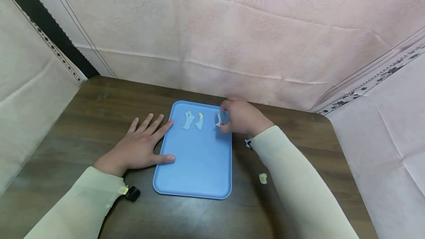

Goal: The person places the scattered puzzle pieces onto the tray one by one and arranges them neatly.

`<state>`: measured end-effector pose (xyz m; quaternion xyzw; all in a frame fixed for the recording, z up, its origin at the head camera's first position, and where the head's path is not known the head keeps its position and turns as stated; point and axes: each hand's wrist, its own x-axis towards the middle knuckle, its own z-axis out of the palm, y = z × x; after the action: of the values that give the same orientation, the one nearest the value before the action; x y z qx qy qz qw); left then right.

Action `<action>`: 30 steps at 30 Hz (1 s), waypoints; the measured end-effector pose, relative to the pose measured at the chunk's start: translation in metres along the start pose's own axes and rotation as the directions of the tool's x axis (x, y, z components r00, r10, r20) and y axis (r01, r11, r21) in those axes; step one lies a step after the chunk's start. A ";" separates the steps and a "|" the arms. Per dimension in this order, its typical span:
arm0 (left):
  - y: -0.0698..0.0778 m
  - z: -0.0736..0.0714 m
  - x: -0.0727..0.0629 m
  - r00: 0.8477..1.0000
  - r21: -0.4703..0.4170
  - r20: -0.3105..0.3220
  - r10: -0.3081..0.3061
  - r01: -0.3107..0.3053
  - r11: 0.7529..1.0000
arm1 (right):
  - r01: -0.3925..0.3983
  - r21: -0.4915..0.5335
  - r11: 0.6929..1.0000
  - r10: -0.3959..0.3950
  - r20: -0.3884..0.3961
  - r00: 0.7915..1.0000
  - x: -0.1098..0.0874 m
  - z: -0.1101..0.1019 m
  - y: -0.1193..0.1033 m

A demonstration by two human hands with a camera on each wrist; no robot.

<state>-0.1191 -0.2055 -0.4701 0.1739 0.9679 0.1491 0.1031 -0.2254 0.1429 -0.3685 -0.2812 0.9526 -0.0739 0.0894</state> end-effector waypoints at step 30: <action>0.000 -0.001 0.000 1.000 -0.002 -0.013 0.008 -0.008 1.000 | -0.018 -0.127 0.992 0.046 0.226 0.973 0.045 0.020 -0.028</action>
<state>-0.1197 -0.2055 -0.4690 0.1768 0.9677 0.1517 0.0966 -0.2436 0.0930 -0.3881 -0.2774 0.9432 0.0198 0.1816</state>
